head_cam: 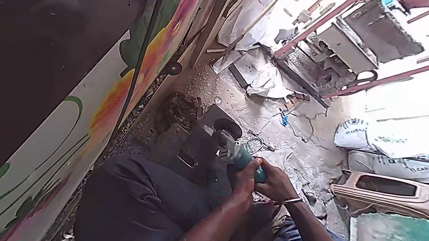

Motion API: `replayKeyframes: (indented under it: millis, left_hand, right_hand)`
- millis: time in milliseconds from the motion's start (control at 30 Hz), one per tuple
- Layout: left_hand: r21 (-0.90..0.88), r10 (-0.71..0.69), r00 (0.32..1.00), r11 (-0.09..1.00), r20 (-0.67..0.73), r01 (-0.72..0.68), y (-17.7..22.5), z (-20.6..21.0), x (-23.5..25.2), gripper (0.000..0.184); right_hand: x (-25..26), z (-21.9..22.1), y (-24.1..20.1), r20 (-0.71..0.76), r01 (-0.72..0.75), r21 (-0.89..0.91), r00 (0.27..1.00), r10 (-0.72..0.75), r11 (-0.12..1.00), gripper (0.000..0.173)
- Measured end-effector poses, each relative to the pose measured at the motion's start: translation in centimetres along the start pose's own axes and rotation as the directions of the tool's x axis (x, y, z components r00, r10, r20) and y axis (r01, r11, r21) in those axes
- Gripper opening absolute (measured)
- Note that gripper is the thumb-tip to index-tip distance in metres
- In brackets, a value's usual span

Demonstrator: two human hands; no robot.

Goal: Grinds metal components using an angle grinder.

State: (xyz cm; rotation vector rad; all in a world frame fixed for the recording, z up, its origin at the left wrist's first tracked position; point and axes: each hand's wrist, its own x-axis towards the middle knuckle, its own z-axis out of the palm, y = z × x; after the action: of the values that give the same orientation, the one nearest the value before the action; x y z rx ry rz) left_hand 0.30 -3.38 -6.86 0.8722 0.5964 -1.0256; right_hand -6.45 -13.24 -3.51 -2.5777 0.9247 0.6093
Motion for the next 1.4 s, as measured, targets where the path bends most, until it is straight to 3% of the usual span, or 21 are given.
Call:
replayKeyframes:
  millis: [267, 900, 1233, 1400]
  left_hand:
    - [0.022, 0.002, 0.998, 1.000, -0.056, -0.001, 0.0, 0.0, 0.4, 0.048]
    - [0.120, -0.099, 0.992, 0.987, -0.074, 0.108, 1.2, 0.2, 1.0, 0.043]
    - [0.101, -0.077, 0.994, 0.991, -0.081, 0.086, 1.6, 0.4, 1.1, 0.038]
    - [0.181, 0.003, 0.990, 0.983, -0.142, 0.023, 1.5, 0.5, 1.2, 0.056]
  right_hand:
    - [1.1, 1.5, 1.4, -0.058, 0.125, 0.080, 0.991, -0.121, 0.989, 0.083]
    - [2.1, 2.8, 1.6, -0.084, 0.115, 0.172, 0.991, -0.102, 0.978, 0.080]
    - [2.2, 2.6, 1.2, -0.094, 0.116, 0.192, 0.991, -0.099, 0.974, 0.075]
    - [2.1, 2.5, 0.6, -0.120, 0.129, 0.275, 0.988, -0.099, 0.953, 0.073]
